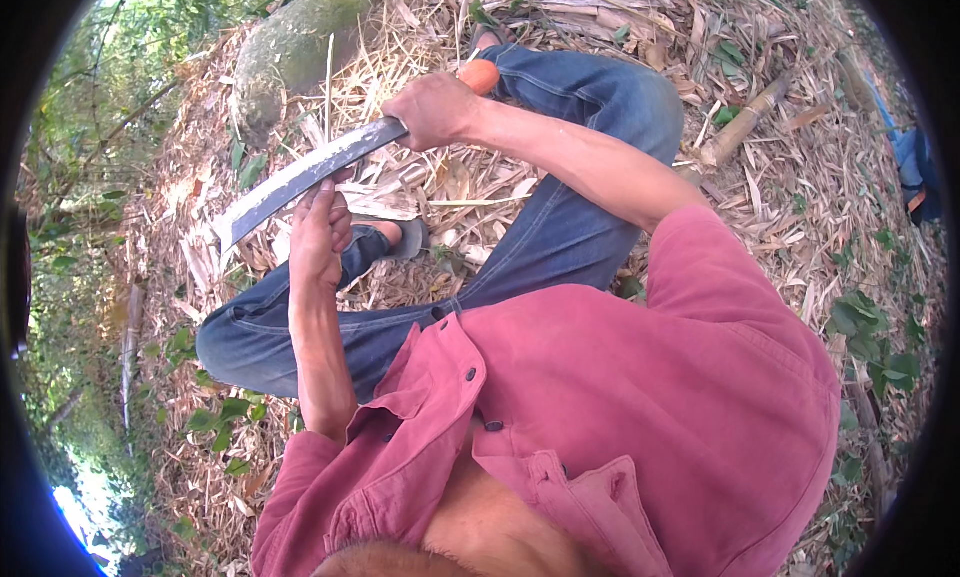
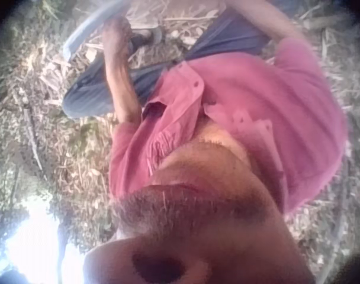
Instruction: The person sits on the ground in a wooded area and uses a machete to cut a thin bamboo stick. They hold the stick with one hand and repeatedly strike it with the machete to sever it into smaller pieces.
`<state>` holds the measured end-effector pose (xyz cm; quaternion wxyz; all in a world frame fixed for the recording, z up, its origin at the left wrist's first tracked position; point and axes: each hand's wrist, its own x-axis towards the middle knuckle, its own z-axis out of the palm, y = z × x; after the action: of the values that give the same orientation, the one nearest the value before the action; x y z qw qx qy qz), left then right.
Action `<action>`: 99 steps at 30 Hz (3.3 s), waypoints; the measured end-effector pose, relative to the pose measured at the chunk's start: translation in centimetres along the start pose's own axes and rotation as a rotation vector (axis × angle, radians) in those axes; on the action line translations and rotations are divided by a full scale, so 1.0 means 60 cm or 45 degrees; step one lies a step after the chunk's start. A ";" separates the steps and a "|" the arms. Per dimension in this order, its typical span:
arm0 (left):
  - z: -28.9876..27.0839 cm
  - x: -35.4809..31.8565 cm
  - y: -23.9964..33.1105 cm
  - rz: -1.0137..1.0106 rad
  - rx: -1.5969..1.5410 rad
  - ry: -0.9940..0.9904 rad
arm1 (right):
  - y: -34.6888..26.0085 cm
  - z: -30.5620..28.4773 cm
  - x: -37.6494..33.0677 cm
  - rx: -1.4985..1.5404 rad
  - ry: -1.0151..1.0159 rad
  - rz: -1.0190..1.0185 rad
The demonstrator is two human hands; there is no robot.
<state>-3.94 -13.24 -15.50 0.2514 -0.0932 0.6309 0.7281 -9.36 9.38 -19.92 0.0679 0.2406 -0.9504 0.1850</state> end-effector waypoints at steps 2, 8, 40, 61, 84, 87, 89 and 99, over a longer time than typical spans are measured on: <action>-0.003 -0.001 -0.004 0.016 0.014 0.005 | 0.006 0.006 0.002 -0.032 0.022 -0.021; -0.015 -0.016 0.005 0.040 0.049 -0.050 | 0.023 0.006 0.010 -0.067 0.091 -0.062; -0.053 -0.129 -0.009 -0.087 0.112 -0.008 | 0.160 -0.042 0.038 -0.234 -0.052 0.554; -0.024 -0.061 0.001 -0.130 -0.379 -0.264 | 0.007 -0.044 -0.023 -0.125 -0.059 0.106; -0.028 -0.068 -0.026 -0.120 -0.217 -0.003 | 0.053 -0.086 -0.019 -0.105 0.051 0.324; -0.028 -0.041 -0.027 -0.053 -0.202 -0.110 | -0.004 -0.058 -0.039 -0.120 -0.107 0.207; -0.024 -0.036 -0.027 -0.059 -0.197 -0.159 | -0.018 -0.040 -0.054 -0.096 -0.104 0.120; -0.018 -0.067 -0.019 -0.016 -0.145 -0.035 | 0.000 -0.040 -0.031 -0.138 0.041 0.034</action>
<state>-0.14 -15.17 -14.89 0.2588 -0.1011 0.5842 0.7626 -7.62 11.11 -18.11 0.0938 0.2209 -0.9609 0.1379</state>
